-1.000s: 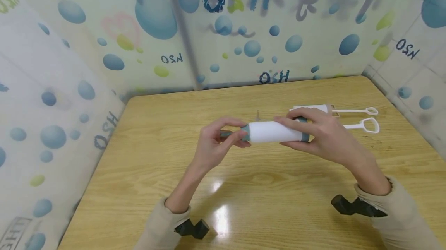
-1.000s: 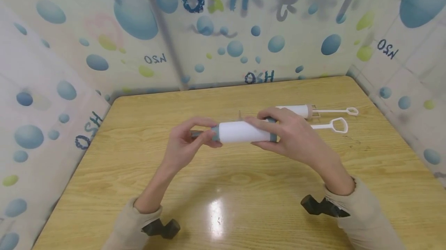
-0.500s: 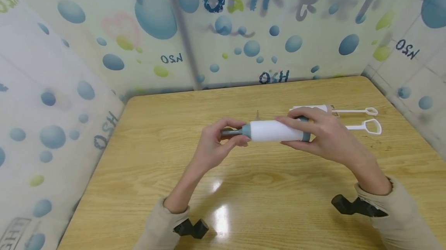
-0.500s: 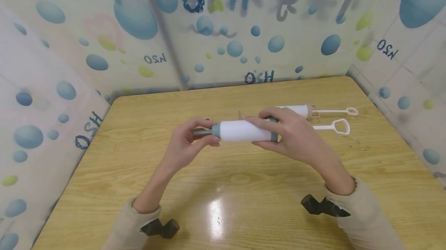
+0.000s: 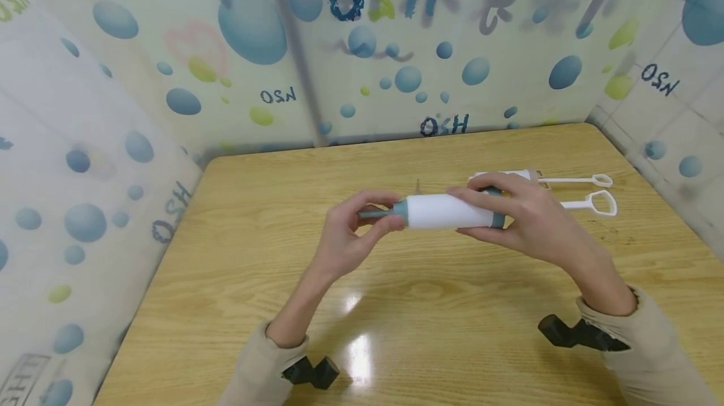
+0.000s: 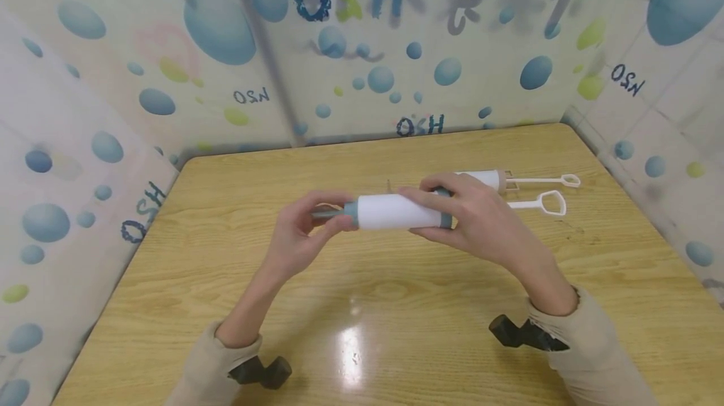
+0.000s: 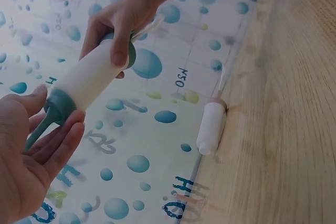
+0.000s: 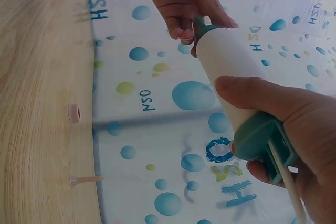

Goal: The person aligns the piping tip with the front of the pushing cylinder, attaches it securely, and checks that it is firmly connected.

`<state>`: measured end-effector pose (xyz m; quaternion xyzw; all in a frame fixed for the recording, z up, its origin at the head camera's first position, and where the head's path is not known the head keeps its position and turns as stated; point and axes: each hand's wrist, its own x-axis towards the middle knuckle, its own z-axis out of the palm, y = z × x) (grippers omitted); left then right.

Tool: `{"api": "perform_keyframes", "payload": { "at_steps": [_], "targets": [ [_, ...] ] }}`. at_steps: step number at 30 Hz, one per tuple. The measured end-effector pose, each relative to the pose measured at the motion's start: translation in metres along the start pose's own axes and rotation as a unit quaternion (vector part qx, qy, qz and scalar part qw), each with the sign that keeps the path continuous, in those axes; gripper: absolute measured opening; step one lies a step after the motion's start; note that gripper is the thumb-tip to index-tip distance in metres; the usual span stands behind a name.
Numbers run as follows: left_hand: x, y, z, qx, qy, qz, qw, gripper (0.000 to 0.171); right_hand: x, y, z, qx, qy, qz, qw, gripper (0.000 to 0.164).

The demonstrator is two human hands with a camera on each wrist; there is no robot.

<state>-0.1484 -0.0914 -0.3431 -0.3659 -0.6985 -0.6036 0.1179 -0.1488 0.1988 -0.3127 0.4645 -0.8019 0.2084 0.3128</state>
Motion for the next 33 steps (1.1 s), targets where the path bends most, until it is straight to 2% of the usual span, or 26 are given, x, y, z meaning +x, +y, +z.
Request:
{"api": "perform_keyframes", "payload": {
  "at_steps": [5,8,11,20,26,33],
  "targets": [
    [-0.0022,0.0019,-0.0011,-0.019,-0.020,-0.063,0.9976,0.021,0.0000,0.0009,0.0010,0.000,0.002,-0.013,1.000,0.052],
    [-0.0028,0.0031,-0.0015,-0.023,-0.038,-0.079,0.9959,0.017,-0.0001,0.0005,0.0009,-0.001,0.001,-0.014,1.000,0.051],
    [-0.0027,0.0040,-0.0014,-0.019,-0.045,-0.081,0.9955,0.015,-0.0002,-0.0008,0.0006,0.001,-0.004,-0.011,1.000,0.052],
    [-0.0023,0.0047,-0.0018,0.030,-0.070,-0.054,0.9957,0.016,-0.0021,-0.0018,0.0030,0.009,-0.015,-0.009,1.000,0.055],
    [-0.0024,0.0040,-0.0044,0.063,-0.084,-0.006,0.9945,0.019,-0.0031,-0.0004,0.0062,0.051,-0.021,-0.007,0.998,0.055],
    [-0.0014,0.0046,-0.0085,0.105,-0.098,0.042,0.9888,0.027,-0.0049,-0.0003,0.0080,0.086,-0.037,0.007,0.996,0.056]
  ]
}}
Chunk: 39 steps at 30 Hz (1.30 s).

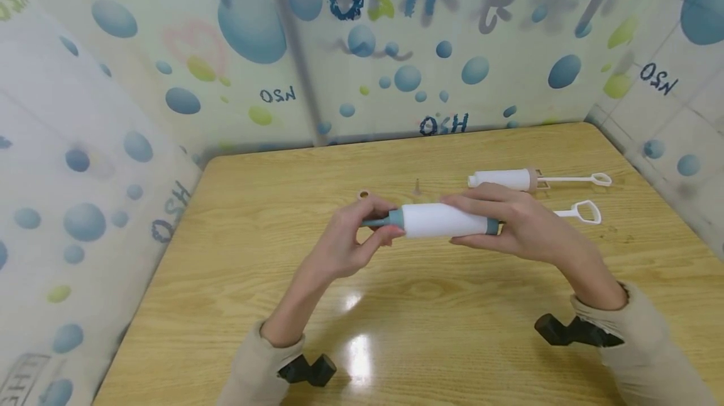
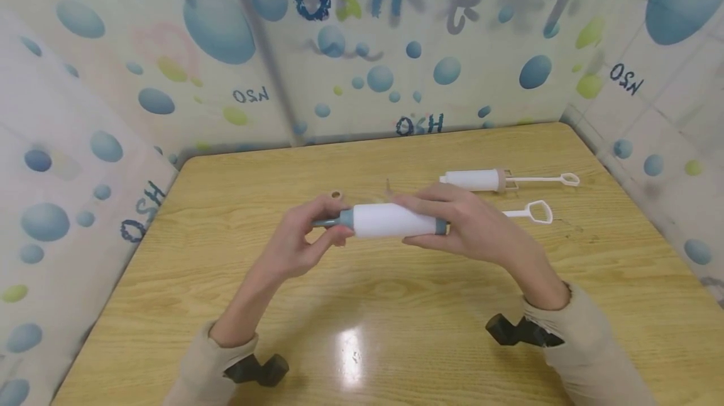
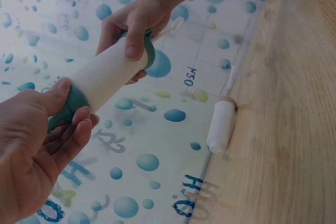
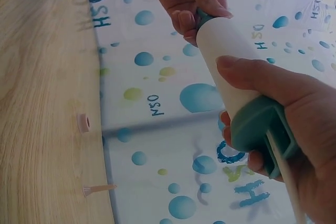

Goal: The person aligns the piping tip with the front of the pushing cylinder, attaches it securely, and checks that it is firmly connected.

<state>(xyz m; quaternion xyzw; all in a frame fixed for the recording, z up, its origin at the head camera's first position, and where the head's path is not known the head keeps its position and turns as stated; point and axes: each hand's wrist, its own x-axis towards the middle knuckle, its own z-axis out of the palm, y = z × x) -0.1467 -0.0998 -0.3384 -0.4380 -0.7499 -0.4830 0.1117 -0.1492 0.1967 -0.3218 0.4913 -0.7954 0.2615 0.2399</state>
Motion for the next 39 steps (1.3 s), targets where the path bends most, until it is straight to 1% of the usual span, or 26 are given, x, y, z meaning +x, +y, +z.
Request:
{"api": "perform_keyframes", "payload": {
  "at_steps": [4,6,8,12,15,18,19,22,24,26,28,32,34,39],
  "targets": [
    [0.000,-0.001,-0.001,0.013,-0.001,0.017,0.9998,0.029,0.000,0.001,0.000,0.016,-0.005,0.004,1.000,0.055],
    [0.001,-0.002,0.000,0.013,-0.001,0.016,0.9998,0.029,0.000,0.002,-0.001,0.020,-0.006,0.006,1.000,0.054],
    [0.002,-0.003,0.001,0.013,-0.003,0.008,0.9999,0.028,-0.001,0.003,-0.001,0.014,-0.004,0.012,1.000,0.055],
    [0.003,-0.004,0.002,0.027,-0.007,-0.011,0.9995,0.028,-0.004,0.007,-0.001,-0.009,-0.006,0.021,1.000,0.060],
    [0.003,-0.007,0.003,0.045,-0.014,-0.022,0.9987,0.030,-0.006,0.009,0.002,-0.012,-0.024,0.030,0.999,0.063],
    [0.002,-0.013,0.004,0.048,-0.027,-0.036,0.9978,0.031,-0.009,0.013,0.008,-0.010,-0.043,0.044,0.998,0.065],
    [0.001,-0.015,0.005,0.049,-0.031,-0.041,0.9975,0.031,-0.010,0.015,0.010,-0.009,-0.049,0.048,0.998,0.064],
    [-0.002,-0.022,0.007,0.057,-0.042,-0.054,0.9961,0.030,-0.013,0.019,0.017,-0.008,-0.068,0.064,0.996,0.056],
    [-0.003,-0.028,0.009,0.066,-0.049,-0.062,0.9947,0.029,-0.014,0.022,0.021,-0.008,-0.088,0.076,0.993,0.055],
    [-0.005,-0.035,0.011,0.075,-0.056,-0.073,0.9929,0.028,-0.015,0.025,0.025,-0.007,-0.115,0.093,0.989,0.058],
    [-0.006,-0.041,0.013,0.080,-0.063,-0.088,0.9909,0.027,-0.016,0.027,0.029,0.003,-0.146,0.112,0.983,0.057],
    [-0.009,-0.052,0.015,0.085,-0.083,-0.125,0.9849,0.025,-0.019,0.035,0.038,0.024,-0.196,0.143,0.970,0.057],
    [-0.009,-0.057,0.017,0.092,-0.094,-0.146,0.9805,0.025,-0.020,0.039,0.043,0.033,-0.208,0.153,0.966,0.057],
    [-0.008,-0.068,0.021,0.108,-0.114,-0.187,0.9696,0.026,-0.021,0.051,0.055,0.045,-0.217,0.158,0.962,0.054]
  ]
}}
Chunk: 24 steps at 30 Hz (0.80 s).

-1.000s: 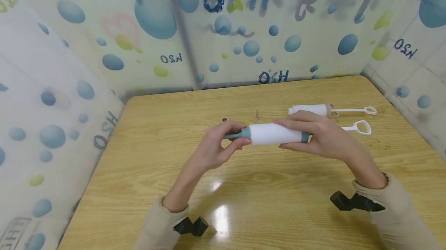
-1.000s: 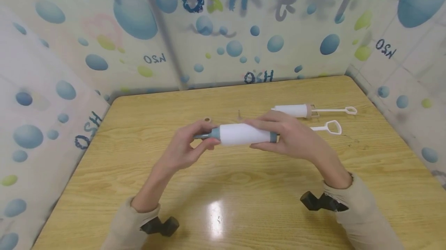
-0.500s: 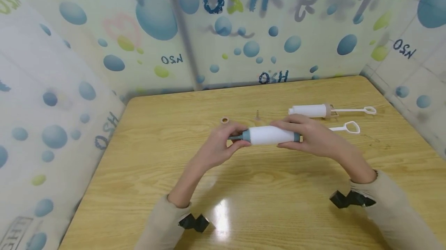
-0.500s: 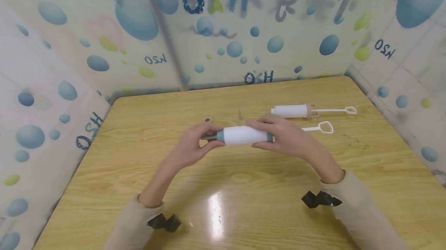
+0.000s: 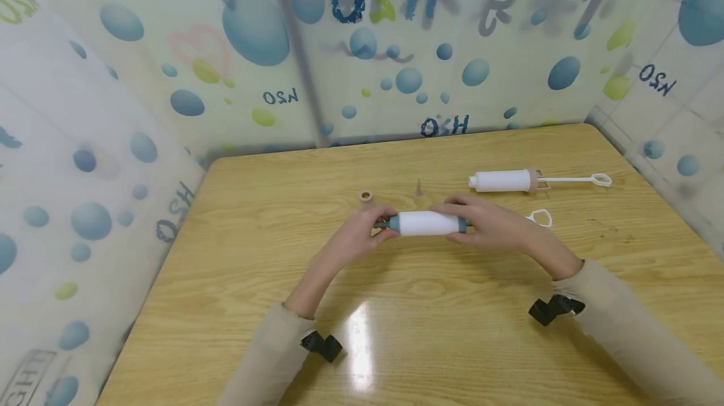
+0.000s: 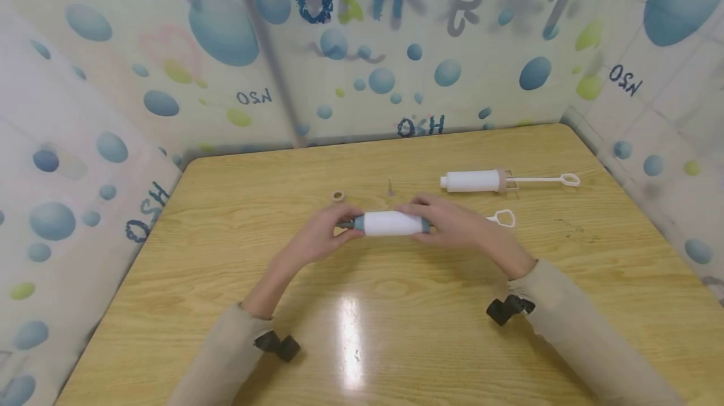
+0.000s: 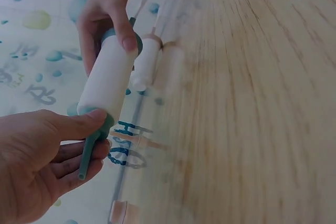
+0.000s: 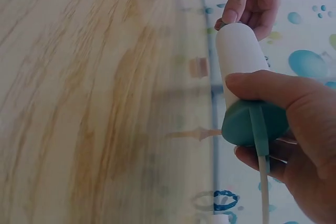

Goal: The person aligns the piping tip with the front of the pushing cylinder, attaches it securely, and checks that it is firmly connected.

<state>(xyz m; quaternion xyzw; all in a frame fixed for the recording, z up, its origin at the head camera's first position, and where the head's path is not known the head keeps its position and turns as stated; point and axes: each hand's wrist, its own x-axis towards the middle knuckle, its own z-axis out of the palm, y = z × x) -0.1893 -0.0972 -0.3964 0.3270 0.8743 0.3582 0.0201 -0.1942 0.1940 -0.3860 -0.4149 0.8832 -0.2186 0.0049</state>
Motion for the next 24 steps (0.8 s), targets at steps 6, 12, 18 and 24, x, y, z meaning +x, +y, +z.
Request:
{"api": "perform_keyframes", "payload": {
  "at_steps": [6,12,18,24],
  "targets": [
    [0.006,-0.007,0.005,0.030,-0.016,-0.036,0.9988,0.028,0.009,0.011,0.009,-0.016,-0.012,0.008,1.000,0.051],
    [0.011,-0.010,0.007,0.057,-0.035,-0.054,0.9964,0.026,0.014,0.018,0.015,-0.010,-0.026,0.019,0.999,0.051],
    [0.015,-0.014,0.008,0.052,-0.057,-0.080,0.9938,0.025,0.016,0.021,0.018,-0.003,-0.036,0.028,0.999,0.052],
    [0.015,-0.016,0.006,0.035,-0.067,-0.104,0.9918,0.032,0.016,0.021,0.018,0.008,-0.034,0.040,0.999,0.051]
  ]
}}
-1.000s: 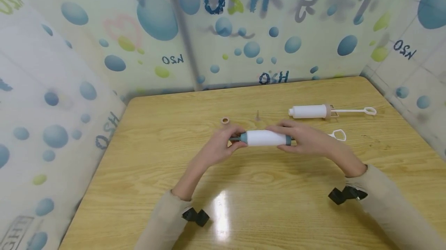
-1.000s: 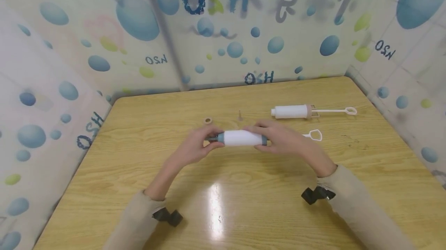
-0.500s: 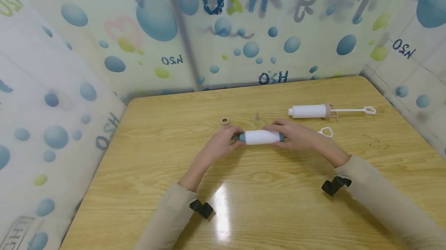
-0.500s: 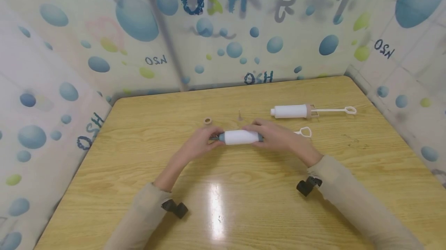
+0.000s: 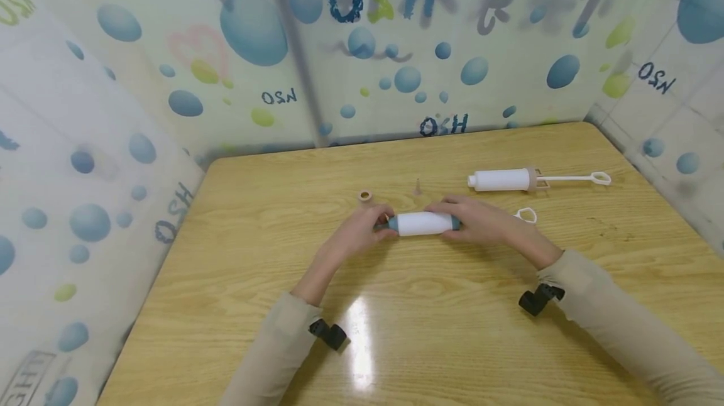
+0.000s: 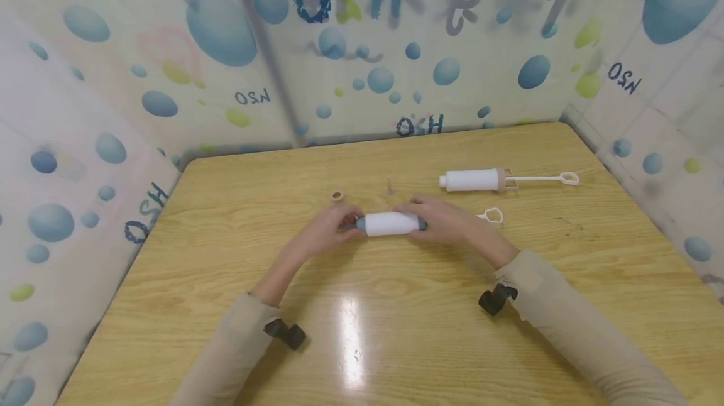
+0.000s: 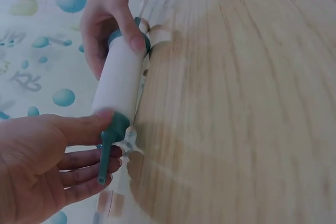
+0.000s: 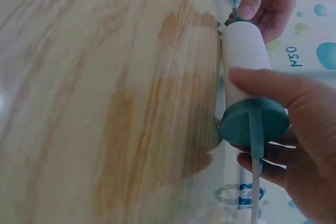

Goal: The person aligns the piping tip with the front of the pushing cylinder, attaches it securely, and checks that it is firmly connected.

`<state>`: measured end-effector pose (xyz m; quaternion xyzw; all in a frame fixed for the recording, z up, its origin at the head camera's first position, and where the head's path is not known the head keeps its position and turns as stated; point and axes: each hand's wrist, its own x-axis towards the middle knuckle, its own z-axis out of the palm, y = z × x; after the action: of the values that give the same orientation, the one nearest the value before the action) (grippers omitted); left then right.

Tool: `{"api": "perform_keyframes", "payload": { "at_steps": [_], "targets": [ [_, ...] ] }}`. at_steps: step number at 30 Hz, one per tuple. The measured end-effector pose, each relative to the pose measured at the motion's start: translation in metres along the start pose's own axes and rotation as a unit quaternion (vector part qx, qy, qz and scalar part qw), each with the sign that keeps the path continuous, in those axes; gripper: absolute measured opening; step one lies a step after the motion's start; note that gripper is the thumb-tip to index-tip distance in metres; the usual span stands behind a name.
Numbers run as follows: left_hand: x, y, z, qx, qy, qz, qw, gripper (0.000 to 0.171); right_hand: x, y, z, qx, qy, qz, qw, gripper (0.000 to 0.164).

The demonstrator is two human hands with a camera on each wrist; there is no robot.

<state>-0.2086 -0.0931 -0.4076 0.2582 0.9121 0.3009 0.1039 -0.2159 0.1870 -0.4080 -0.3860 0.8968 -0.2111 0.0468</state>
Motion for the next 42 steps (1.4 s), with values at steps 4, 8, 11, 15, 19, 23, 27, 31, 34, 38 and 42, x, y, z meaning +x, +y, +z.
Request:
{"api": "perform_keyframes", "payload": {
  "at_steps": [4,8,11,15,19,23,27,31,34,38,42],
  "targets": [
    [-0.002,-0.004,-0.004,-0.021,0.005,-0.003,0.9998,0.042,-0.002,0.001,-0.002,0.023,-0.017,0.047,0.998,0.059],
    [-0.005,-0.009,-0.010,-0.039,0.025,0.008,0.9989,0.046,-0.003,0.004,-0.009,0.054,-0.020,0.081,0.995,0.066],
    [-0.007,-0.015,-0.015,-0.051,0.048,0.010,0.9975,0.044,-0.002,0.009,-0.015,0.072,0.004,0.071,0.995,0.059],
    [-0.008,-0.023,-0.019,-0.067,0.094,0.006,0.9933,0.036,0.000,0.017,-0.022,0.085,0.041,0.060,0.994,0.050],
    [-0.007,-0.030,-0.023,-0.079,0.150,-0.010,0.9855,0.030,0.006,0.023,-0.025,0.089,0.062,0.054,0.993,0.047],
    [-0.005,-0.035,-0.024,-0.069,0.182,-0.032,0.9803,0.033,0.015,0.028,-0.023,0.099,0.071,0.067,0.990,0.045],
    [-0.004,-0.039,-0.024,-0.057,0.182,-0.064,0.9795,0.040,0.025,0.031,-0.020,0.124,0.077,0.089,0.985,0.045],
    [0.000,-0.043,-0.024,-0.054,0.170,-0.082,0.9805,0.048,0.036,0.033,-0.018,0.136,0.080,0.104,0.982,0.043],
    [0.004,-0.045,-0.024,-0.054,0.158,-0.091,0.9817,0.053,0.043,0.033,-0.018,0.143,0.079,0.116,0.980,0.041],
    [0.010,-0.049,-0.024,-0.049,0.139,-0.107,0.9833,0.056,0.053,0.032,-0.015,0.160,0.073,0.135,0.975,0.038],
    [0.016,-0.052,-0.023,-0.051,0.123,-0.117,0.9842,0.058,0.062,0.032,-0.010,0.178,0.061,0.144,0.972,0.036]
  ]
}}
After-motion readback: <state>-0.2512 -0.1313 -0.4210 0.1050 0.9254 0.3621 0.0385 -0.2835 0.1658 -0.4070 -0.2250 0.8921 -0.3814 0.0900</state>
